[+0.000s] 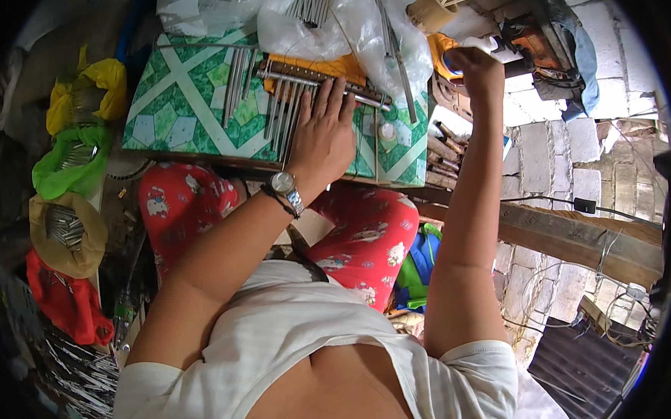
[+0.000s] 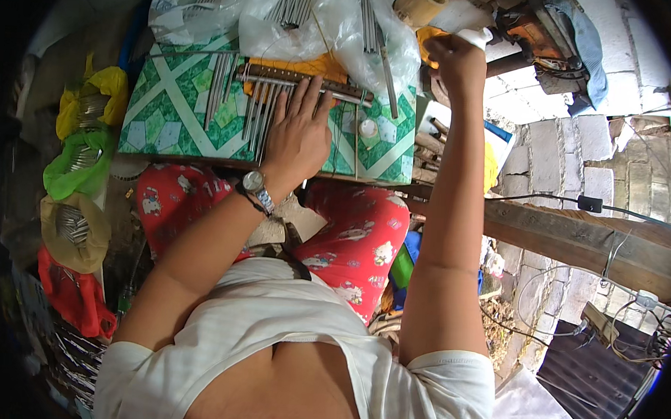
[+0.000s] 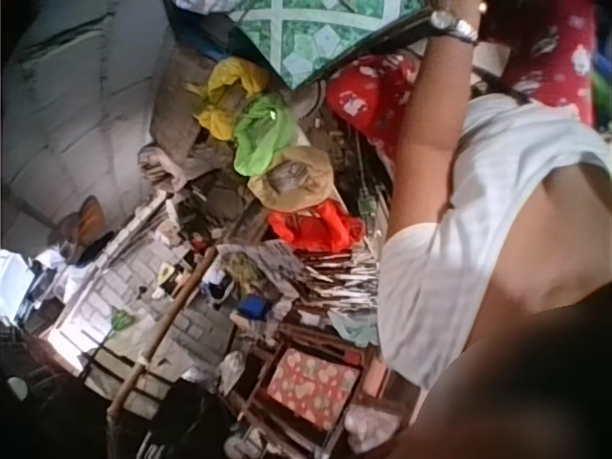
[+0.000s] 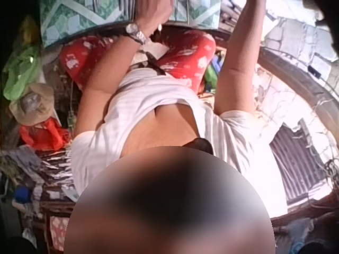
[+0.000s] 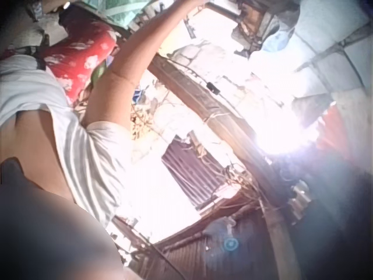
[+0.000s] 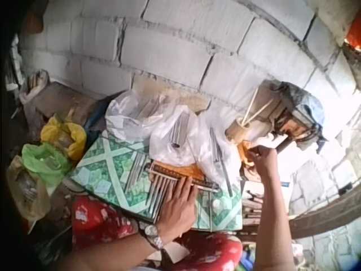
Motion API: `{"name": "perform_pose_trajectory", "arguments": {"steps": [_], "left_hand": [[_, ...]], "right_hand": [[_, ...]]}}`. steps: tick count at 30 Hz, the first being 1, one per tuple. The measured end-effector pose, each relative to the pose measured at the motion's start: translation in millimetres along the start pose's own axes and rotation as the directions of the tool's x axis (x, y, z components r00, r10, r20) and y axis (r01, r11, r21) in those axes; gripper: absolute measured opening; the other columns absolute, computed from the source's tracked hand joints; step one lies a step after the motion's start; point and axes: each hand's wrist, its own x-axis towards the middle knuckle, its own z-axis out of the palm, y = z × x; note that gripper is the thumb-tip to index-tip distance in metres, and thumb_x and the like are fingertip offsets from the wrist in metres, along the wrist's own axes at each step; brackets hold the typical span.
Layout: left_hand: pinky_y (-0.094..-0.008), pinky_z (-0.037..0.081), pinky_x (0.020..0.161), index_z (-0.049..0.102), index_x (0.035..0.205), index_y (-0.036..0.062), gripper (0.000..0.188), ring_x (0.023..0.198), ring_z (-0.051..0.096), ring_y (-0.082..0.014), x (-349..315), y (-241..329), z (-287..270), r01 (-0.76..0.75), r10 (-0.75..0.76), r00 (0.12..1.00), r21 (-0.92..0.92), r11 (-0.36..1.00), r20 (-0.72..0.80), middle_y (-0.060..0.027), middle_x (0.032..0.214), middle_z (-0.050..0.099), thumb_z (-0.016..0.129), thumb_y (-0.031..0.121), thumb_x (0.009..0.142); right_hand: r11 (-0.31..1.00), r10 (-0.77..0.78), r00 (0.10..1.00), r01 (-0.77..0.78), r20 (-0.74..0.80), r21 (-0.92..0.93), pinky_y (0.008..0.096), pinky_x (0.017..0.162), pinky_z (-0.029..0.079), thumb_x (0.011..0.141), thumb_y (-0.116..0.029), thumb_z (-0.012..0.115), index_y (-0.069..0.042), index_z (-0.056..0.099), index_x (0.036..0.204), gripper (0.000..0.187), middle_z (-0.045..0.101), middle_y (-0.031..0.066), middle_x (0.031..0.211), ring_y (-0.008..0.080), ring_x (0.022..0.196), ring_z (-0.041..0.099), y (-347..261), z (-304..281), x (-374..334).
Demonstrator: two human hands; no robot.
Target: The person sits cross-legged on the floor and repeatedly adjusts a set of metal rods mounted on a wooden frame. They use a small hammer to tap the rods into place and occasionally lift and reposition individual rods by hand.
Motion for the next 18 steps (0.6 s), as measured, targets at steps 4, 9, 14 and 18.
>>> {"name": "perform_pose_trajectory", "arguments": {"steps": [4, 9, 14, 18], "left_hand": [[-0.0547, 0.022, 0.124, 0.051, 0.146, -0.0004, 0.056, 0.151, 0.031, -0.0356, 0.7, 1.1, -3.7, 0.003, -0.002, 1.0, -0.014, 1.0, 0.021, -0.0206, 0.162, 0.036, 0.057, 0.015, 0.092], [-0.0554, 0.02, 0.124, 0.047, 0.149, -0.0008, 0.058, 0.153, 0.028, -0.0353, 1.2, 2.2, -9.1, 0.012, -0.01, 0.997, -0.024, 1.0, 0.076, -0.0201, 0.164, 0.032, 0.056, 0.016, 0.094], [-0.0549, 0.018, 0.125, 0.044, 0.152, 0.001, 0.061, 0.155, 0.024, -0.0336, 2.6, 3.2, -13.4, 0.031, -0.027, 0.987, -0.019, 0.999, 0.159, -0.0188, 0.166, 0.028, 0.056, 0.02, 0.095], [-0.054, 0.017, 0.125, 0.042, 0.153, 0.0024, 0.062, 0.155, 0.024, -0.0324, 2.2, 3.8, -14.2, 0.032, -0.032, 0.981, 0.005, 0.999, 0.192, -0.0184, 0.167, 0.026, 0.056, 0.022, 0.096]], "right_hand": [[0.983, -0.036, 0.995, 0.019, -0.092, -0.18, 0.0281, 0.056, 0.057, 0.084, -0.019, 0.078, -0.004, 0.08, 0.102, 0.024, 0.075, 0.0057, 0.082, 0.0116, 0.067, 0.069, 2.7, -1.4, 84.7], [0.942, -0.001, 0.959, -0.095, -0.285, -0.322, 0.0413, 0.089, 0.058, 0.074, -0.033, 0.081, -0.01, 0.081, 0.099, 0.034, 0.077, 0.018, 0.096, 0.0355, 0.096, 0.075, 5.3, 13.2, 161.9], [0.848, 0.106, 0.899, -0.305, -0.425, -0.434, 0.0457, 0.094, 0.057, 0.077, -0.043, 0.086, -0.006, 0.077, 0.108, 0.049, 0.073, 0.0198, 0.117, 0.0373, 0.11, 0.071, -14.9, 33.7, 188.4], [0.812, 0.095, 0.895, -0.323, -0.436, -0.486, 0.0454, 0.094, 0.057, 0.081, -0.035, 0.081, -0.004, 0.074, 0.114, 0.046, 0.072, 0.0192, 0.121, 0.0361, 0.111, 0.071, -29.4, 39.8, 191.5]]}}
